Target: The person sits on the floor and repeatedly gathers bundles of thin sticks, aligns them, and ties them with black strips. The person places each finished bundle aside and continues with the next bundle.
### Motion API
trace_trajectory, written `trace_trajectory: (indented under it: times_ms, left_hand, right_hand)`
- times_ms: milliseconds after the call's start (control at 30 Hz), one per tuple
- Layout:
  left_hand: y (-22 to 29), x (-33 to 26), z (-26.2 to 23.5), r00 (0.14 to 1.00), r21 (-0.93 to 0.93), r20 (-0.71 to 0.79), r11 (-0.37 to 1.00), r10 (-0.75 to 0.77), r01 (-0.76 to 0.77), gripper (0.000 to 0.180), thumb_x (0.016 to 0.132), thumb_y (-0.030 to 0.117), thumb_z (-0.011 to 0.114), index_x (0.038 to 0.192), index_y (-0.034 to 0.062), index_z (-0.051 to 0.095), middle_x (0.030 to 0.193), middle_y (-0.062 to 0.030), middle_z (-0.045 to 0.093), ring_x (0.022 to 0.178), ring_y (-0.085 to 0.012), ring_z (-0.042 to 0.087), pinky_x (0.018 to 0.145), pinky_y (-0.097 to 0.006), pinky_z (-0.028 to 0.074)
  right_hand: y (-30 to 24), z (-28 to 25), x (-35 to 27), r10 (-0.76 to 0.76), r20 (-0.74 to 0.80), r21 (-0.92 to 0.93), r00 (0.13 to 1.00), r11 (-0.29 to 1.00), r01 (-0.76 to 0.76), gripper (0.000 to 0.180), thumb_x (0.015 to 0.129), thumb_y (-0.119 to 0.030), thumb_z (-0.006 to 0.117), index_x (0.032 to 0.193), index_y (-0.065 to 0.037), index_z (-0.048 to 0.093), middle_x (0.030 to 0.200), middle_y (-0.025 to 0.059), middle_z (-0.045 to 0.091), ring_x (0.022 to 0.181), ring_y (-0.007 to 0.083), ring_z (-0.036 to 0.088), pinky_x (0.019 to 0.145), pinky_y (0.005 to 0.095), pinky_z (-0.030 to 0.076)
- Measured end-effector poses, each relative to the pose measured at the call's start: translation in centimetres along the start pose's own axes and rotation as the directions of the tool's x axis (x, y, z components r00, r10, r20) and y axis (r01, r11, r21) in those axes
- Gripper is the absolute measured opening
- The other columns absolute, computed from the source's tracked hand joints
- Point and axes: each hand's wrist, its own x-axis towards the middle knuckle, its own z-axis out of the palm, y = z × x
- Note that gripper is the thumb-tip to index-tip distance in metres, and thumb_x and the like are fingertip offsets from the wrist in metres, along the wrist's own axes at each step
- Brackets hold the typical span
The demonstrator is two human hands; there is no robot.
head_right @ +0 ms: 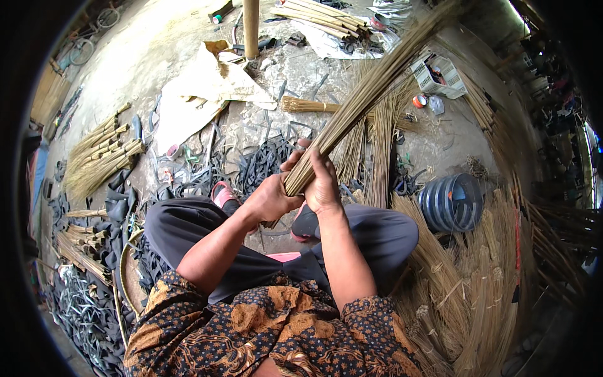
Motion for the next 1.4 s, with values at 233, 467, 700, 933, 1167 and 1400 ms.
trace_trajectory:
  times_ms: [233, 467, 700, 933, 1167, 1400]
  left_hand:
    - [0.0, -0.8, -0.7, 0.944, -0.583, 0.327, 0.795, 0.041, 0.167, 0.019, 0.083, 0.01, 0.077, 0.097, -0.0001, 0.066, 0.074, -0.0047, 0.065, 0.057, -0.0144, 0.06, 0.055, -0.029, 0.048]
    - [-0.1, -1.4, -1.1, 0.93, -0.576, 0.366, 0.791, 0.025, 0.205, 0.022, 0.081, 0.005, 0.078, 0.097, 0.0013, 0.063, 0.072, -0.0034, 0.06, 0.058, -0.0138, 0.06, 0.056, -0.029, 0.049]
    - [1.3, -1.1, -6.8, 0.981, -0.419, 0.173, 0.894, -0.092, 0.158, 0.024, 0.08, 0.002, 0.077, 0.098, 0.0034, 0.061, 0.077, -0.0034, 0.064, 0.061, -0.0119, 0.062, 0.056, -0.027, 0.052]
    - [4.5, 0.2, -14.5, 0.997, -0.258, -0.081, 0.966, 0.002, -0.023, 0.021, 0.088, 0.005, 0.076, 0.085, 0.0107, 0.056, 0.069, 0.0037, 0.056, 0.058, -0.0063, 0.051, 0.052, -0.025, 0.042]
    - [3.8, 1.7, -16.6, 0.966, -0.07, -0.256, 0.998, -0.024, 0.006, 0.02, 0.086, 0.009, 0.076, 0.087, 0.0062, 0.056, 0.069, 0.003, 0.054, 0.062, -0.0071, 0.05, 0.057, -0.027, 0.042]
    - [3.2, 1.9, -18.3, 0.952, 0.029, -0.295, 0.995, -0.081, 0.094, 0.021, 0.085, 0.011, 0.077, 0.096, 0.0014, 0.062, 0.072, 0.0, 0.057, 0.069, -0.0088, 0.05, 0.064, -0.029, 0.046]
  right_hand:
    - [-0.8, -1.2, -1.5, 0.141, 0.109, 0.211, 0.984, 0.964, -0.162, 0.057, 0.103, -0.051, 0.056, 0.131, -0.001, 0.059, 0.111, 0.0183, 0.067, 0.104, 0.0368, 0.068, 0.093, 0.0534, 0.058]
    - [0.7, -3.3, -0.4, -0.005, -0.235, 0.064, 0.972, 0.998, 0.021, 0.021, 0.105, -0.014, 0.058, 0.122, -0.004, 0.065, 0.099, 0.0115, 0.072, 0.085, 0.0245, 0.073, 0.075, 0.0402, 0.063]
    - [-3.5, -11.9, 3.5, -0.099, -0.565, -0.485, 0.819, 0.843, -0.232, 0.021, 0.108, -0.02, 0.057, 0.119, -0.006, 0.069, 0.075, 0.0007, 0.062, 0.056, 0.0084, 0.057, 0.046, 0.024, 0.047]
    - [-5.1, -23.5, 9.4, -0.286, -0.785, -0.585, 0.55, 0.635, -0.504, 0.074, 0.098, -0.042, 0.07, 0.151, 0.004, 0.048, 0.127, 0.0241, 0.065, 0.116, 0.0314, 0.068, 0.086, 0.0395, 0.059]
    - [3.5, -26.6, 7.3, -0.133, -0.742, -0.582, 0.657, 0.613, -0.534, 0.029, 0.099, -0.028, 0.065, 0.105, 0.0, 0.073, 0.077, 0.0061, 0.069, 0.064, 0.0152, 0.068, 0.054, 0.0343, 0.053]
    - [13.6, -24.8, 7.5, -0.01, -0.607, -0.794, 0.795, -0.035, -0.607, 0.03, 0.09, -0.038, 0.068, 0.109, -0.017, 0.08, 0.101, 0.0156, 0.078, 0.095, 0.0324, 0.076, 0.085, 0.0402, 0.058]
